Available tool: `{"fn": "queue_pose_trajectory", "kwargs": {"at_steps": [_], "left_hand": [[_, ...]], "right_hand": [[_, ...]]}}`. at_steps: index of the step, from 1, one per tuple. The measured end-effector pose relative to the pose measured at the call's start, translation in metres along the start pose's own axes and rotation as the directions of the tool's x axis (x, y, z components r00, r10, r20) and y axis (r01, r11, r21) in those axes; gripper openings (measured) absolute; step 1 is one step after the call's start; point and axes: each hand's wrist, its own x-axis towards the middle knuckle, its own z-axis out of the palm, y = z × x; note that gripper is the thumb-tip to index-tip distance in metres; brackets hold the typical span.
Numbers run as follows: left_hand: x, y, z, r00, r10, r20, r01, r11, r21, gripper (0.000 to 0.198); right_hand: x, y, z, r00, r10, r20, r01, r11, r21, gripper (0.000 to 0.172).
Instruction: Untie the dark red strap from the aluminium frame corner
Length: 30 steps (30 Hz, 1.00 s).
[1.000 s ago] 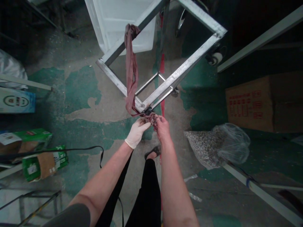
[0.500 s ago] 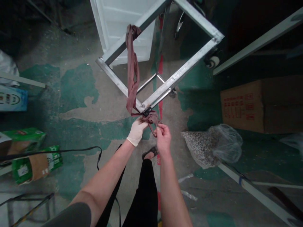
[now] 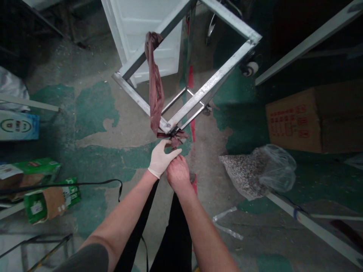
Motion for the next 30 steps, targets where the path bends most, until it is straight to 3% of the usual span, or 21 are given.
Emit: {"fn": "queue_pose_trajectory", "kwargs": {"at_steps": [2,4,6,7,9,10,11,12,15,18,21,25,27,30], "left_hand": [[0.003,0.001,0.000,0.995,0.074,-0.060,-0.067,0.991,0.120,0.026],[0.006,0.000,0.002,0.995,0.051,-0.081,-0.044,0.995,0.091,0.017],[0.006,0.000,0.005,0.996,0.006,-0.088,-0.006,1.000,0.008,0.014],[0.006,0.000,0.006,0.996,-0.019,-0.088,0.015,0.999,-0.051,0.014],[0.002,0.003,0.010,0.994,-0.071,-0.088,0.053,0.980,-0.190,0.015],[0.000,0.005,0.011,0.991,-0.088,-0.096,0.062,0.966,-0.252,0.017],[-0.002,0.008,0.011,0.989,-0.097,-0.114,0.059,0.952,-0.299,0.019],[-0.004,0.010,0.010,0.985,-0.094,-0.147,0.042,0.944,-0.326,0.021],[-0.006,0.017,0.004,0.968,-0.046,-0.247,-0.035,0.950,-0.310,0.025],[-0.006,0.025,-0.006,0.962,0.010,-0.272,-0.077,0.968,-0.239,0.023],[-0.017,0.035,-0.016,0.967,0.127,-0.220,-0.159,0.978,-0.133,0.015],[-0.049,0.042,-0.031,0.967,0.255,0.012,-0.255,0.966,0.032,0.012],[-0.060,0.041,-0.039,0.958,0.266,0.111,-0.277,0.955,0.103,0.015],[-0.064,0.035,-0.048,0.927,0.304,0.218,-0.347,0.917,0.195,0.019]], "right_hand": [[0.001,-0.006,0.002,1.000,-0.002,-0.001,0.002,0.999,0.046,0.030],[-0.006,-0.007,0.002,0.998,-0.043,-0.035,0.048,0.990,0.136,0.028],[-0.018,0.001,0.002,0.982,-0.025,-0.186,0.093,0.925,0.369,0.026],[-0.023,0.008,0.001,0.949,0.068,-0.308,0.105,0.852,0.512,0.027],[-0.029,0.026,-0.001,0.798,0.372,-0.475,0.127,0.666,0.735,0.031],[-0.028,0.034,-0.003,0.714,0.502,-0.488,0.119,0.600,0.791,0.036],[-0.025,0.041,-0.005,0.663,0.577,-0.477,0.104,0.561,0.821,0.043],[-0.019,0.047,-0.008,0.658,0.598,-0.458,0.093,0.539,0.837,0.051],[0.006,0.047,-0.016,0.771,0.503,-0.391,0.125,0.482,0.867,0.064],[0.030,0.034,-0.018,0.855,0.367,-0.367,0.171,0.470,0.866,0.055],[0.043,0.026,-0.013,0.848,0.348,-0.399,0.177,0.524,0.833,0.038],[0.042,0.029,-0.007,0.841,0.367,-0.399,0.146,0.555,0.819,0.039],[0.036,0.032,-0.010,0.823,0.341,-0.454,0.146,0.645,0.750,0.041],[0.024,0.034,-0.021,0.756,0.196,-0.625,0.188,0.849,0.494,0.044]]}}
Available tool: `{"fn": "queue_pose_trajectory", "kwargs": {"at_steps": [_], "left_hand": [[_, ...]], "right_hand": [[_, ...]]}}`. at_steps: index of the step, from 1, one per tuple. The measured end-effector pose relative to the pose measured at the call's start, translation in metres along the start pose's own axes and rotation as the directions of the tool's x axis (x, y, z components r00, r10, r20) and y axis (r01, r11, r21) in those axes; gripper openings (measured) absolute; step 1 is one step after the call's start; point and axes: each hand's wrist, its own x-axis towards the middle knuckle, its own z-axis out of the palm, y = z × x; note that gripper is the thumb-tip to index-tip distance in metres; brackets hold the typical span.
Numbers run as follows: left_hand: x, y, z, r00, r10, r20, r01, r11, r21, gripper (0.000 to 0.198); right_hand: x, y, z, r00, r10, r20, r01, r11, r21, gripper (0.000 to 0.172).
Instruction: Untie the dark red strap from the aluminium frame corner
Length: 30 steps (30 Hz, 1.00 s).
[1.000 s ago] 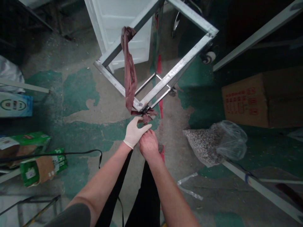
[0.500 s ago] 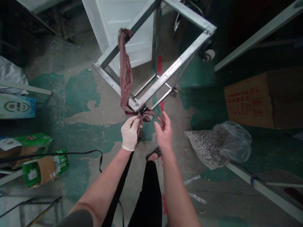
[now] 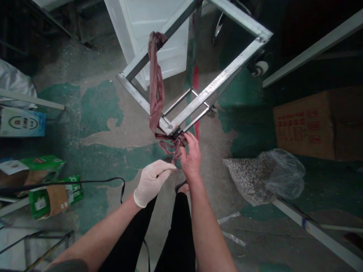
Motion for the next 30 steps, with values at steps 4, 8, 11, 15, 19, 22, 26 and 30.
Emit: {"fn": "queue_pose_trajectory", "kwargs": {"at_steps": [4,8,11,15,19,22,26,30], "left_hand": [[0.004,0.001,0.004,0.994,0.073,0.083,-0.076,0.997,0.030,0.023],[0.008,0.007,0.026,0.992,0.027,0.125,-0.011,0.992,-0.129,0.020],[0.010,-0.008,0.041,0.990,-0.127,0.061,0.140,0.921,-0.362,0.023],[0.021,-0.049,0.046,0.785,-0.585,-0.205,0.345,0.687,-0.639,0.031],[0.042,-0.067,0.050,0.764,-0.643,-0.044,0.424,0.553,-0.717,0.045],[0.054,-0.058,0.059,0.788,-0.579,0.210,0.500,0.403,-0.766,0.049],[0.059,-0.052,0.073,0.787,-0.575,0.221,0.492,0.370,-0.788,0.046],[0.060,-0.065,0.078,0.769,-0.630,0.108,0.470,0.443,-0.763,0.043]], "right_hand": [[-0.002,-0.004,-0.016,0.977,-0.190,0.093,0.205,0.959,-0.196,0.038],[-0.006,0.004,-0.022,0.955,-0.275,0.110,0.293,0.929,-0.224,0.026],[-0.015,0.008,-0.028,0.936,-0.335,0.109,0.350,0.917,-0.192,0.025],[-0.035,0.012,-0.041,0.946,-0.303,0.116,0.323,0.908,-0.267,0.017],[-0.051,0.016,-0.048,0.943,-0.270,0.195,0.314,0.916,-0.250,0.014],[-0.057,0.014,-0.053,0.951,-0.237,0.201,0.271,0.948,-0.166,0.011],[-0.054,0.007,-0.065,0.996,0.069,-0.051,-0.058,0.981,0.188,0.028],[-0.031,-0.004,-0.063,0.854,0.396,-0.337,-0.271,0.893,0.360,0.043]]}}
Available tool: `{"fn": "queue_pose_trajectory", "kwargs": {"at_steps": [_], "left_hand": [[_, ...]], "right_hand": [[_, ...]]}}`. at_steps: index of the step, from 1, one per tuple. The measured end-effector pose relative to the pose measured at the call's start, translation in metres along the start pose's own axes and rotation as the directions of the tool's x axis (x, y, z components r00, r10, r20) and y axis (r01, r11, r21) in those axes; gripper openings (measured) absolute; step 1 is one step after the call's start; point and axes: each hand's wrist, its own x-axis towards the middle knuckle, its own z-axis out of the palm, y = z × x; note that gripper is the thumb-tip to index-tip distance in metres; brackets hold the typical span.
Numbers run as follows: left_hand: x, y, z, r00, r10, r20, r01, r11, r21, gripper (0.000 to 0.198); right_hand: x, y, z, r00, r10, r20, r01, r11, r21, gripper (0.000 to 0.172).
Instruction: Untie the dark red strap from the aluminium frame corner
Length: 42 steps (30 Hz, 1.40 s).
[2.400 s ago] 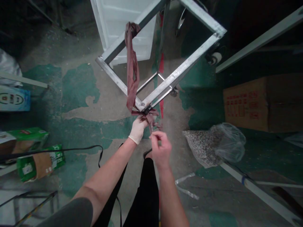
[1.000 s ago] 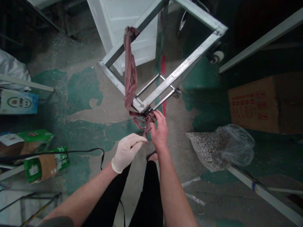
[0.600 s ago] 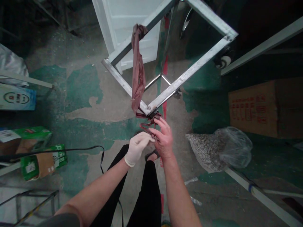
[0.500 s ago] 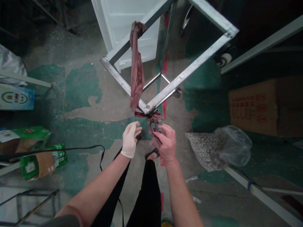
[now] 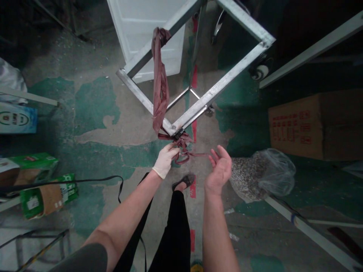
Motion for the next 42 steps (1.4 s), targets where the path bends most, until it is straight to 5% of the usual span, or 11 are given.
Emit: {"fn": "queue_pose_trajectory", "kwargs": {"at_steps": [4,7,10,13,17,20,23,31,36,39,42], "left_hand": [[0.008,0.003,-0.005,0.981,0.170,-0.096,-0.147,0.966,0.211,0.026],[0.002,0.009,-0.004,0.953,0.287,-0.100,-0.226,0.889,0.398,0.020],[-0.013,0.013,-0.002,0.936,0.346,-0.060,-0.281,0.840,0.464,0.018],[-0.026,0.015,-0.001,0.933,0.359,-0.038,-0.315,0.861,0.400,0.020],[-0.034,0.017,0.007,0.941,0.334,-0.047,-0.310,0.911,0.271,0.021],[-0.040,0.015,0.017,0.943,0.324,-0.074,-0.309,0.937,0.162,0.023],[-0.049,0.010,0.020,0.961,0.270,-0.059,-0.263,0.959,0.107,0.026],[-0.065,0.008,0.018,0.982,0.178,-0.066,-0.164,0.970,0.177,0.025],[-0.055,0.010,0.008,0.974,0.199,-0.107,-0.175,0.964,0.199,0.027],[-0.036,0.015,-0.002,0.949,0.274,-0.159,-0.251,0.956,0.150,0.038],[-0.016,0.020,-0.003,0.967,0.256,0.013,-0.256,0.965,0.058,0.048]], "right_hand": [[0.007,-0.011,0.042,0.967,0.004,0.254,0.093,0.925,-0.368,0.065],[0.004,-0.012,0.064,0.932,-0.018,0.362,0.235,0.791,-0.565,0.059],[0.005,-0.007,0.062,0.937,0.021,0.349,0.217,0.748,-0.628,0.054],[0.017,-0.001,0.050,0.921,0.031,0.389,0.185,0.843,-0.505,0.046],[0.038,0.012,0.050,0.882,0.235,0.408,-0.181,0.969,-0.166,0.030],[0.041,0.024,0.067,0.777,0.457,0.433,-0.516,0.856,0.023,0.028],[0.032,0.034,0.084,0.718,0.499,0.485,-0.593,0.803,0.051,0.023],[0.014,0.060,0.073,0.747,0.454,0.486,-0.406,0.890,-0.209,0.019],[0.012,0.050,0.065,0.764,0.381,0.522,-0.235,0.916,-0.325,0.011],[0.012,0.037,0.061,0.679,0.452,0.579,-0.309,0.891,-0.333,0.016],[0.014,0.029,0.057,0.498,0.523,0.691,-0.476,0.832,-0.286,0.024]]}}
